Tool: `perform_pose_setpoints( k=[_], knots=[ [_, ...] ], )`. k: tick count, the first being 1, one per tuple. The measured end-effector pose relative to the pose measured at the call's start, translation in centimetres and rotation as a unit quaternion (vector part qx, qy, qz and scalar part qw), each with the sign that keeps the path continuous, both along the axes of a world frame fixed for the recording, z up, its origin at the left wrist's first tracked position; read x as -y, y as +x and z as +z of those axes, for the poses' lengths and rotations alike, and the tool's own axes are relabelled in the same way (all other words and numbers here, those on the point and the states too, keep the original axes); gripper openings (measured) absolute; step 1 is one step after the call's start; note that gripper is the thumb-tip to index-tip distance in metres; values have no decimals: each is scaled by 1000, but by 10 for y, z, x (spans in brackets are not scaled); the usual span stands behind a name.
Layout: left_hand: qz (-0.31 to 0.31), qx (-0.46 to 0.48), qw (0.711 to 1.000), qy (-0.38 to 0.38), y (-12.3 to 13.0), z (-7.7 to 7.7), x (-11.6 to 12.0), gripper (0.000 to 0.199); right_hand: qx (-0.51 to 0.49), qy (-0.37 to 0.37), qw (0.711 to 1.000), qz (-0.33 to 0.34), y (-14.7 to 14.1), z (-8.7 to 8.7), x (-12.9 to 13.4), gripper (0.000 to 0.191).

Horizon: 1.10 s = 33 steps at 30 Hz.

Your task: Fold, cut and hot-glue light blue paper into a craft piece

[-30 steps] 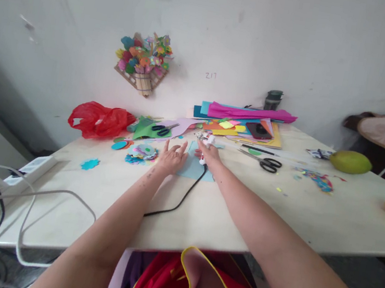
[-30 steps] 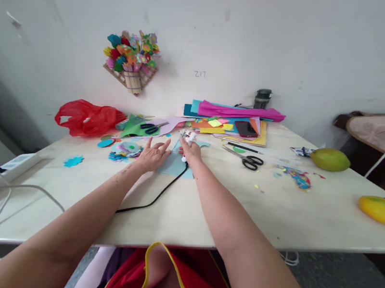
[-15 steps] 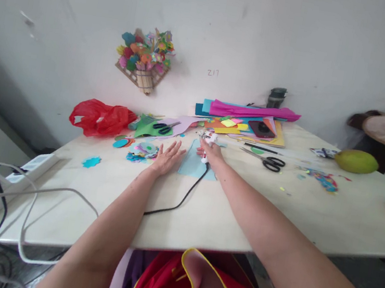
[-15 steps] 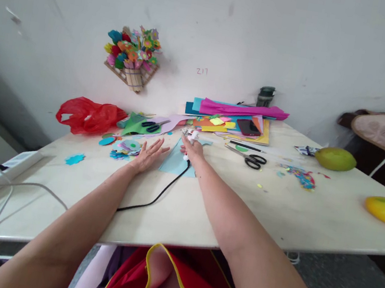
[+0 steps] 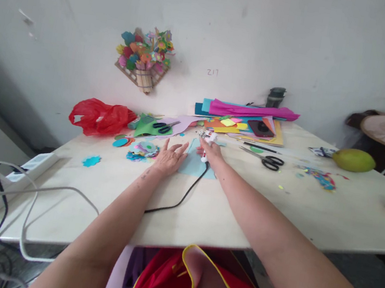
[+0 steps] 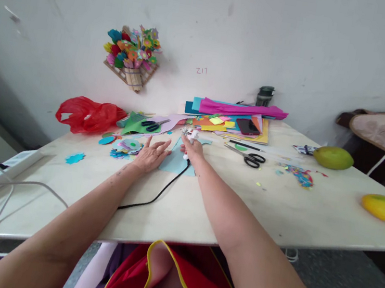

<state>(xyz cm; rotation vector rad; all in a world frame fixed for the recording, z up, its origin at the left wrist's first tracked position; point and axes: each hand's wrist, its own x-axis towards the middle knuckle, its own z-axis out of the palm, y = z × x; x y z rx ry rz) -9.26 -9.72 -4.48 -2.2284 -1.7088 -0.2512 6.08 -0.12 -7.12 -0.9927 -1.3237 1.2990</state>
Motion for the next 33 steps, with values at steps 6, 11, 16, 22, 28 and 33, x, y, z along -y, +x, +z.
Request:
perform_pose_setpoints(
  k=[6, 11, 16, 22, 28, 33],
  knots=[
    [-6, 18, 1000, -16, -2, -2, 1, 49, 6, 5, 1000, -4, -1, -1, -1, 41],
    [14, 72, 994, -78, -13, -7, -5, 45, -13, -8, 1000, 0, -1, 0, -3, 38],
    [13, 157, 985, -65, -13, -7, -6, 41, -20, -9, 1000, 1, -1, -1, -4, 38],
    [58, 344, 937, -11, -24, -11, -13, 41, -15, -9, 1000, 2, -1, -2, -4, 38],
    [177, 422, 887, 61, -36, -12, -15, 26, -15, -6, 1000, -2, -2, -3, -6, 36],
    [174, 441, 878, 65, -29, -11, -17, 21, -18, -8, 1000, 2, -2, -4, -7, 37]
  ],
)
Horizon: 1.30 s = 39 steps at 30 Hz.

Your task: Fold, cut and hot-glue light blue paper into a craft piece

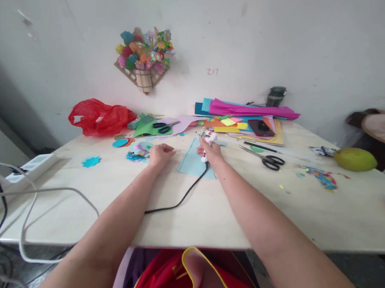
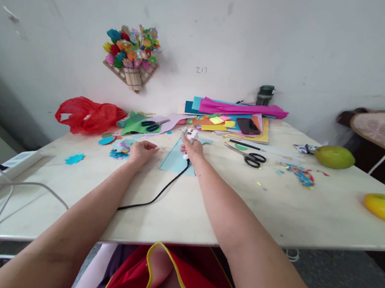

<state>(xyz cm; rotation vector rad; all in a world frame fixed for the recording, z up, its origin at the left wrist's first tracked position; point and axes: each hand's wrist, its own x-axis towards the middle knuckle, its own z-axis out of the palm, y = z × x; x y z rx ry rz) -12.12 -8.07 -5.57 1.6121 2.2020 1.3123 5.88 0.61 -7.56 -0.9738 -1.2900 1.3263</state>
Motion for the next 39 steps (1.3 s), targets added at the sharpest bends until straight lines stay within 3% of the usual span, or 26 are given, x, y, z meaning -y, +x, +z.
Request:
perform_pose_setpoints(
  k=[6, 13, 21, 33, 39],
  knots=[
    [-65, 12, 998, 11, 7, -2, -3, 26, 6, 8, 1000, 0, 1, 1, 2, 37],
    [-49, -181, 982, -19, 14, 0, -4, 27, 5, -3, 1000, 3, 1, 3, 3, 35],
    [-143, -376, 916, -3, 23, 4, 14, 30, 11, 9, 1000, 2, 1, 1, 3, 38],
    [-186, -411, 893, 4, 31, 3, 21, 36, -1, 9, 1000, 11, 3, 9, 8, 41],
    [-145, -441, 885, -30, 30, -1, 14, 39, -57, 16, 998, -9, 5, 20, 8, 41]
  ],
)
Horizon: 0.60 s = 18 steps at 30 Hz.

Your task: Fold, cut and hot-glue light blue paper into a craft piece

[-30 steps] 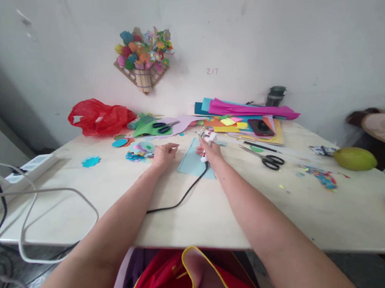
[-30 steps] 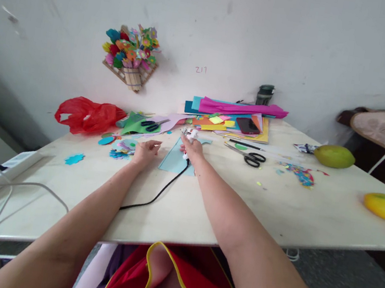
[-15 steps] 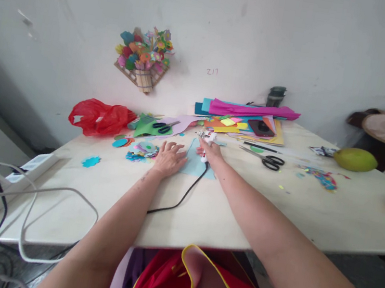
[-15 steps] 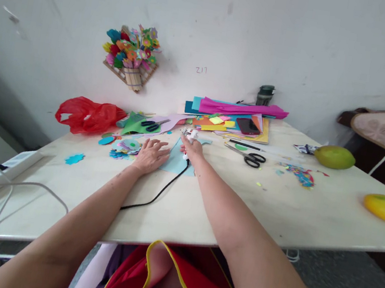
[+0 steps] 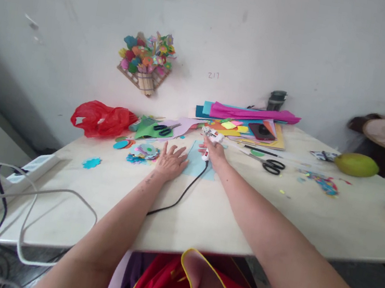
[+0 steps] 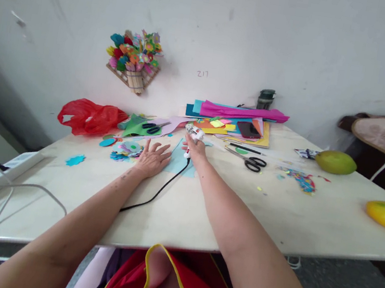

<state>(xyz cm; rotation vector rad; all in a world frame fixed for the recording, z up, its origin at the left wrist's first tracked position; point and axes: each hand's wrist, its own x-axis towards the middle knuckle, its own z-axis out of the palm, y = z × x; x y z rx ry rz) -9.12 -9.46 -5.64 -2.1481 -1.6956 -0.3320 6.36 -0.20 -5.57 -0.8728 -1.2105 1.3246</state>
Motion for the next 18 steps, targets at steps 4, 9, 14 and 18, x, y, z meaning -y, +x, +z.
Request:
perform_pose_setpoints(
  k=[4, 9, 14, 18],
  knots=[
    [42, 10, 999, -14, 0, -4, -12, 41, -1, -15, 1000, 2, -3, 1, 3, 39],
    [61, 36, 997, -11, 2, -4, -16, 41, 28, -16, 999, 16, -10, -4, 7, 34],
    [-2, 40, 999, 20, 4, 3, -6, 32, 48, -22, 998, 17, -11, -10, 3, 34],
    [-33, 49, 997, 44, -4, 7, 0, 28, 51, -22, 998, 20, -9, -11, 2, 34]
  ],
)
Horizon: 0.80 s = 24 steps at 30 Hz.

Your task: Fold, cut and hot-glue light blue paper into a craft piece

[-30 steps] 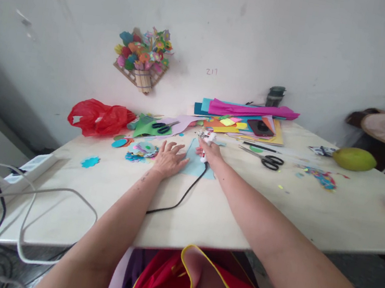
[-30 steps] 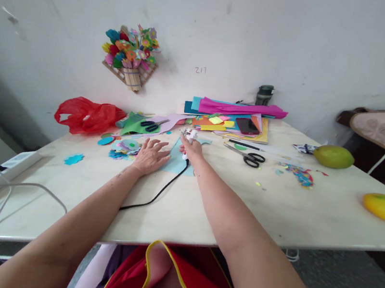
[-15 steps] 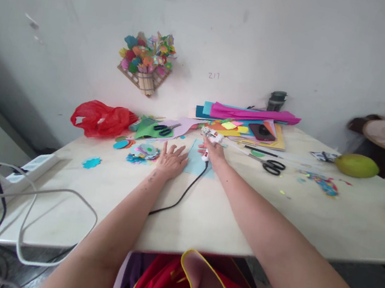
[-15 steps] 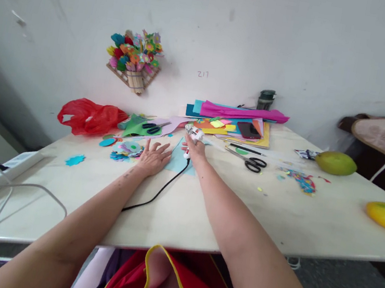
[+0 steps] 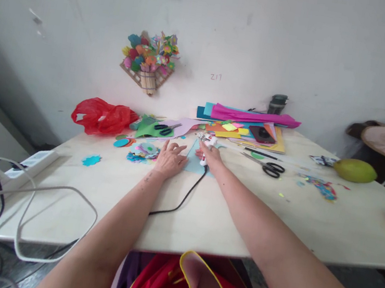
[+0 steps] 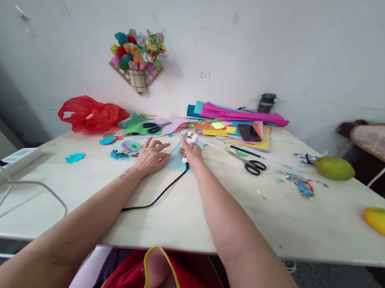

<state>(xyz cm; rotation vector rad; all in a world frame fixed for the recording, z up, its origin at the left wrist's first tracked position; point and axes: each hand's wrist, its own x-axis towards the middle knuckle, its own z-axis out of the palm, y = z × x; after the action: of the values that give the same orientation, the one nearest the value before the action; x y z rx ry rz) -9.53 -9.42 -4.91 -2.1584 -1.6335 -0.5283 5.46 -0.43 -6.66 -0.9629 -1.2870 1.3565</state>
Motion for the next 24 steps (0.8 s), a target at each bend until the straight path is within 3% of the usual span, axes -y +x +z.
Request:
perform_pose_setpoints(
  k=[3, 8, 14, 18, 24],
  knots=[
    [19, 44, 999, 18, -9, -1, -1, 23, 0, -4, 1000, 4, 1, 0, 0, 33],
    [118, 95, 988, 3, -15, -2, -6, 22, -6, 3, 1000, 9, 2, -1, -1, 34],
    [141, 99, 985, -5, -14, -1, -4, 31, -15, -3, 1000, 8, 1, -1, -1, 33],
    [156, 109, 982, 10, -12, -9, -7, 31, -4, 1, 1000, 5, 0, -1, -1, 32],
    [168, 78, 981, -65, -10, -21, -16, 54, 16, -2, 1000, 2, 0, 0, -1, 33]
  ],
)
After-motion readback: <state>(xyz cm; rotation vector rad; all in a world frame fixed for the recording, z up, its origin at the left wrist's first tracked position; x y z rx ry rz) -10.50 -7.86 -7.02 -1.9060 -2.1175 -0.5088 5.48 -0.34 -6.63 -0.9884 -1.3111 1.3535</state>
